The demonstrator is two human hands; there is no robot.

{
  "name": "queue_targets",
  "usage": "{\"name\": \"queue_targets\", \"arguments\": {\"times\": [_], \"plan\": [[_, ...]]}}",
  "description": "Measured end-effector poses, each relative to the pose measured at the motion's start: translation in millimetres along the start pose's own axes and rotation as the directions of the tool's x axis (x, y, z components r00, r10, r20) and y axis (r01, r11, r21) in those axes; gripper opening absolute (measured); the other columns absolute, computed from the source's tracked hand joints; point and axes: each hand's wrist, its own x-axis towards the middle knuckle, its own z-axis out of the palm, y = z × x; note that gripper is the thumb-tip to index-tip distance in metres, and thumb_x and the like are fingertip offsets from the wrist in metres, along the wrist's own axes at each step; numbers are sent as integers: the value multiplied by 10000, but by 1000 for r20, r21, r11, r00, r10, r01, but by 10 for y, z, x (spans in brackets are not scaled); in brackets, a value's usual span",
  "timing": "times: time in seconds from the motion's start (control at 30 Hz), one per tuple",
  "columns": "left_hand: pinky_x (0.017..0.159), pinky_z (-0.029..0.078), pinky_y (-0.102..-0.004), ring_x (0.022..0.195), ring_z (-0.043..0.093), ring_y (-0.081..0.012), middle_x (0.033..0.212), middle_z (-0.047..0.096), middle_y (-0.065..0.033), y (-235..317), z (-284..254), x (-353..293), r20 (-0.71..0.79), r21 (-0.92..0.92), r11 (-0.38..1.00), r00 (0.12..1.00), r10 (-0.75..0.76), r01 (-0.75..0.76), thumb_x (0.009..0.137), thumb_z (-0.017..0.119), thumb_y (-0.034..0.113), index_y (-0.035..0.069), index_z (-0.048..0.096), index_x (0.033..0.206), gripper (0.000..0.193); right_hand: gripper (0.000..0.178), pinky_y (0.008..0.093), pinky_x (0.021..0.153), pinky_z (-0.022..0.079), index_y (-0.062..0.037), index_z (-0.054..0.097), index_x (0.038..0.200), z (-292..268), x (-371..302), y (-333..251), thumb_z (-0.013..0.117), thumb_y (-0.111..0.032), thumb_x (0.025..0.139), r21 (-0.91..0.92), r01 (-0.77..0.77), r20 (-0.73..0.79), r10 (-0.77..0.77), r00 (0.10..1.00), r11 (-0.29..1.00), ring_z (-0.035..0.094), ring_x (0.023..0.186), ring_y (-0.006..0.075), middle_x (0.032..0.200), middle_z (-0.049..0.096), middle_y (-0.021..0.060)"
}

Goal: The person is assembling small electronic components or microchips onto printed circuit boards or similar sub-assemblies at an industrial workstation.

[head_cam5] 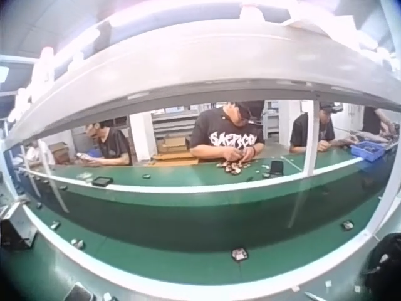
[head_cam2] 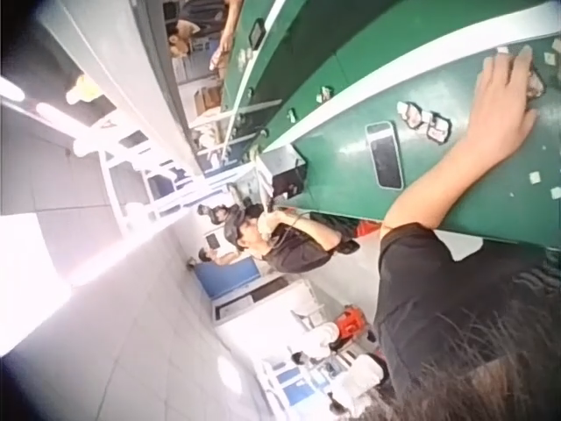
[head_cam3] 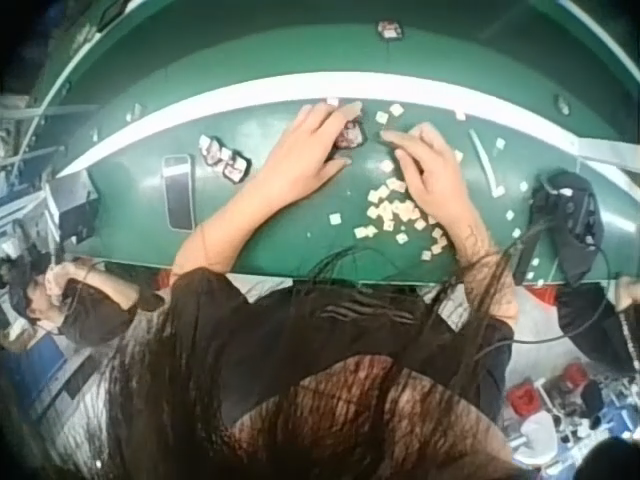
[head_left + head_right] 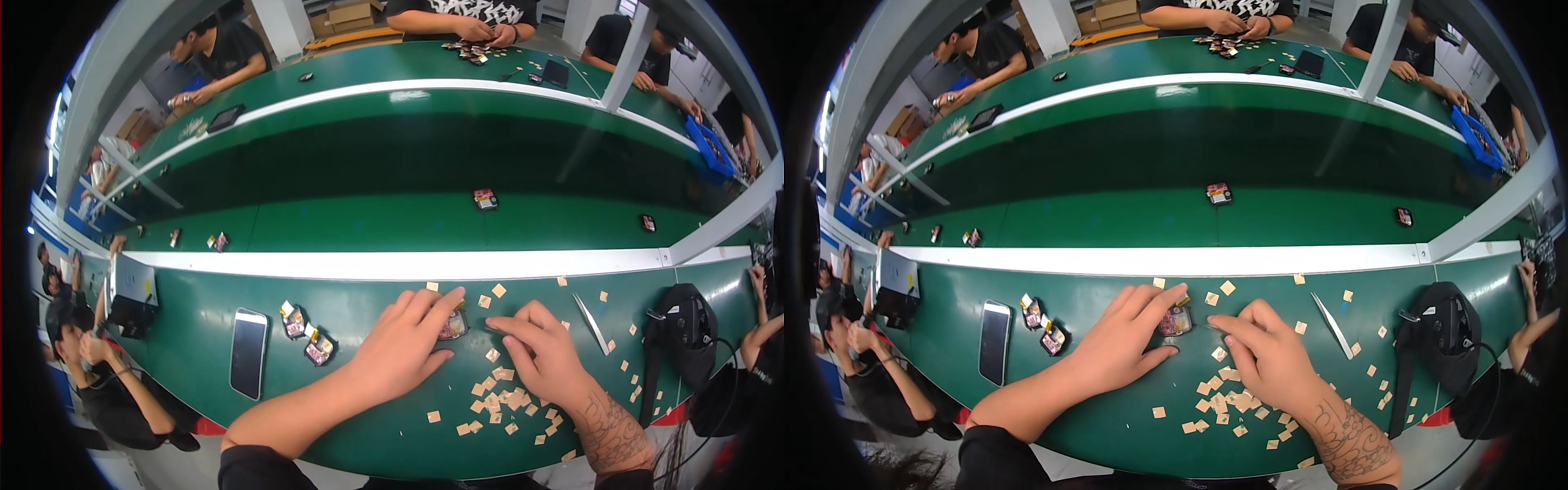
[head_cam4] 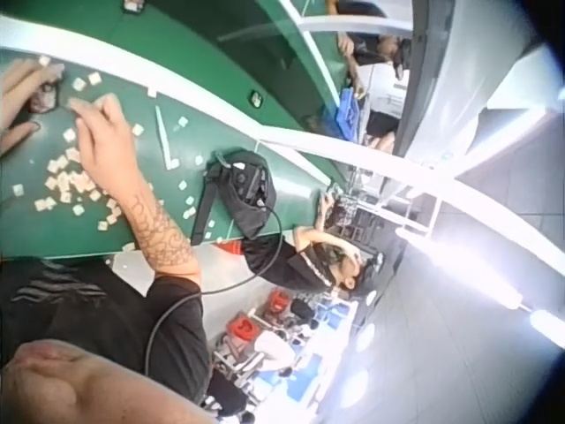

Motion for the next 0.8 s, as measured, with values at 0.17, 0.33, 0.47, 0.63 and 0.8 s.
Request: {"name": "queue_targets", "arguments": {"times": [0.17, 0.33, 0.47, 0.63, 0.8], "plan": [[1055, 489, -468, 1167, 571, -375, 1271, 586, -150, 59, 164, -40, 1, -141, 990, 1000, 0, 0, 882, 803, 49, 73, 482, 1591, 779, 169, 371, 621, 546, -75, 760, 1108, 31, -20, -72, 748, -22, 948, -122, 13, 34, -9, 999, 992, 664, 714, 242, 915, 587, 67], [967, 536, -446, 1103, 591, -357, 1228, 581, -134, 79, 245, -93, -25, -116, 988, 994, 105, -107, 869, 786, 2, 92, 488, 1590, 785, 118, 378, 626, 583, -66, 738, 1022, -31, -45, -208, 759, -57, 907, -359, 90, 106, -56, 993, 929, 693, 742, 257, 902, 587, 62], [926, 550, -434, 1080, 599, -352, 1191, 577, -127, 154, 283, -96, -19, -135, 985, 994, 107, -108, 861, 781, -18, 78, 485, 1587, 790, 172, 380, 646, 603, -60, 723, 1032, -39, -90, -310, 736, -47, 862, -512, 118, 170, -34, 985, 851, 709, 786, 260, 930, 587, 68], [966, 544, -445, 1090, 600, -363, 1172, 570, -173, 190, 265, -108, -26, -143, 986, 996, 84, -87, 855, 690, -48, -3, 483, 1563, 738, 194, 389, 650, 609, -60, 713, 1058, 2, -116, -261, 734, -52, 865, -487, 102, 154, -30, 988, 868, 715, 824, 260, 961, 589, 76], [942, 545, -448, 1068, 606, -375, 1144, 581, -169, 210, 221, -109, -38, -158, 986, 998, 44, -50, 853, 778, -9, 20, 478, 1563, 771, 115, 395, 636, 585, -31, 695, 1042, 17, -87, -184, 736, -24, 934, -267, 19, 105, 9, 994, 963, 708, 746, 275, 942, 608, 97]]}}
